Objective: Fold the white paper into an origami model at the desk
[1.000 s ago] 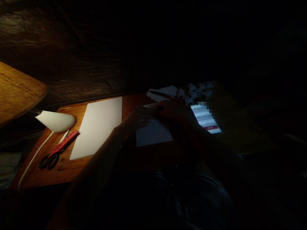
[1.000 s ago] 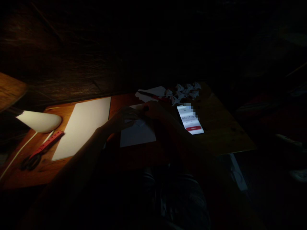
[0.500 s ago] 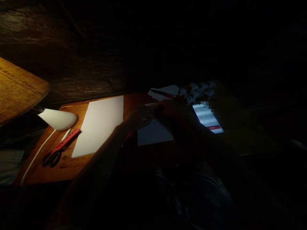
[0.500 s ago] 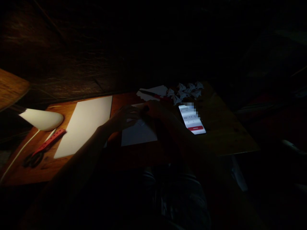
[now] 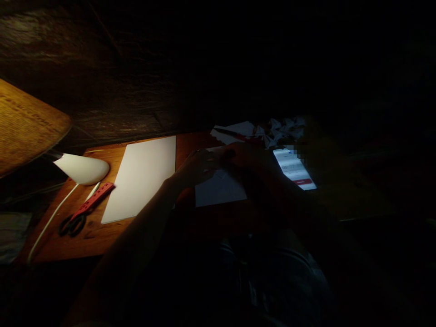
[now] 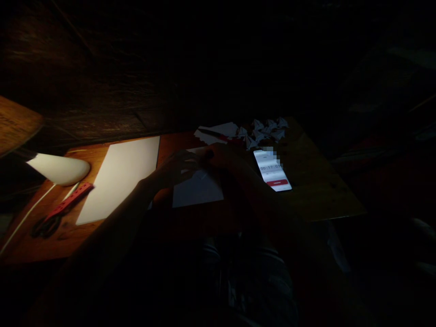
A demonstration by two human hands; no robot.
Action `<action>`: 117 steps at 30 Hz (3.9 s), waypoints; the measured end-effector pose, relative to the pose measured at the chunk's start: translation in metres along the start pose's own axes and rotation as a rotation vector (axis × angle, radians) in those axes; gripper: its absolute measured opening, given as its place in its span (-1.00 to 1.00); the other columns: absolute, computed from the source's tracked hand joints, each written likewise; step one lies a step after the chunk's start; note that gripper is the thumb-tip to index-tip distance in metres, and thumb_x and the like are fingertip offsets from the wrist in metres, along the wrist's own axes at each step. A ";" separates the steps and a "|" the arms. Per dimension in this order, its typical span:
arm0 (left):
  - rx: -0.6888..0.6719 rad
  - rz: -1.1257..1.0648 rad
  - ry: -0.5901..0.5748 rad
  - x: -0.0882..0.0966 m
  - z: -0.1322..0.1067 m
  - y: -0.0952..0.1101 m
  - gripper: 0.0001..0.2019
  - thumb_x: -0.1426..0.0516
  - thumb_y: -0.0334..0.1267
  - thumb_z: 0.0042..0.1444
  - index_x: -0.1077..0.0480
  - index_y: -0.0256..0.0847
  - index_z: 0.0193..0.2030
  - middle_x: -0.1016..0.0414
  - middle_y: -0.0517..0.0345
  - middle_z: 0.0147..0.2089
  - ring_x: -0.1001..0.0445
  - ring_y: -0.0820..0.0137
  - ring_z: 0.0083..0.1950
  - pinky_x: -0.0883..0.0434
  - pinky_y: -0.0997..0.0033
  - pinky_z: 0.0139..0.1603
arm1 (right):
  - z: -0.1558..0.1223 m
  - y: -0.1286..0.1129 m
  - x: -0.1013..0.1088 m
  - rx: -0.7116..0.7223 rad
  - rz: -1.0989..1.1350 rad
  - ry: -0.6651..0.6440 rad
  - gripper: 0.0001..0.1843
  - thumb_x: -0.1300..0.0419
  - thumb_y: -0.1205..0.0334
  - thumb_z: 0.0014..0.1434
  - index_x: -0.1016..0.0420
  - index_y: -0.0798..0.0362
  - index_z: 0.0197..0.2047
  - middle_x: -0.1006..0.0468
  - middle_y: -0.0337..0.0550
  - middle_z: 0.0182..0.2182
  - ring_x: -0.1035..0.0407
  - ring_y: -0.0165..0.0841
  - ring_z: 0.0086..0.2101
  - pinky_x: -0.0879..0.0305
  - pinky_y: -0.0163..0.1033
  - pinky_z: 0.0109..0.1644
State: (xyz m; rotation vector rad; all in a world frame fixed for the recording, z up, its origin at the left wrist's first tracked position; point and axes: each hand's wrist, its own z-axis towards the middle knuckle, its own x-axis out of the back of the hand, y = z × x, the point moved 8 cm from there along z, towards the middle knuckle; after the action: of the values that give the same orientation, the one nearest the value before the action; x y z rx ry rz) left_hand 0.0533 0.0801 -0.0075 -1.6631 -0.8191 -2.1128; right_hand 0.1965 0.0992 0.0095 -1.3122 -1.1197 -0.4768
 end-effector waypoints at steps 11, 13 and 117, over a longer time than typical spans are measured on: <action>-0.009 -0.062 -0.011 0.000 -0.001 -0.005 -0.74 -0.18 -0.33 0.36 -0.66 0.02 0.05 -0.65 0.09 0.22 -0.48 0.13 0.32 -0.36 -0.05 0.39 | -0.004 -0.004 0.005 -0.009 -0.032 0.001 -0.72 -0.37 0.32 0.30 -0.74 0.05 0.08 -0.75 -0.01 0.06 -0.63 -0.17 -0.03 -0.44 -0.23 0.03; -0.028 -0.078 -0.007 0.002 -0.002 -0.003 -0.73 -0.16 -0.33 0.38 -0.67 0.02 0.04 -0.65 0.10 0.23 -0.48 0.14 0.33 -0.35 -0.07 0.40 | -0.001 0.000 0.004 0.018 -0.002 0.033 -0.70 -0.35 0.36 0.30 -0.74 0.05 0.09 -0.74 0.00 0.09 -0.63 -0.20 0.00 -0.44 -0.24 0.07; -0.035 -0.116 -0.015 0.001 -0.005 -0.002 -0.82 -0.25 -0.18 0.30 -0.69 0.02 -0.05 -0.67 0.08 0.19 -0.51 0.10 0.29 -0.35 -0.07 0.37 | 0.003 0.000 -0.004 -0.004 0.014 -0.008 -0.75 -0.39 0.26 0.27 -0.67 0.08 0.02 -0.74 0.00 0.02 -0.59 -0.23 -0.08 -0.37 -0.28 -0.06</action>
State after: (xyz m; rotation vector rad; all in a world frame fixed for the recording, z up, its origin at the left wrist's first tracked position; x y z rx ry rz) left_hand 0.0478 0.0785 -0.0074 -1.6882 -0.9089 -2.2068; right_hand 0.1938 0.1006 0.0057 -1.3259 -1.1165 -0.4643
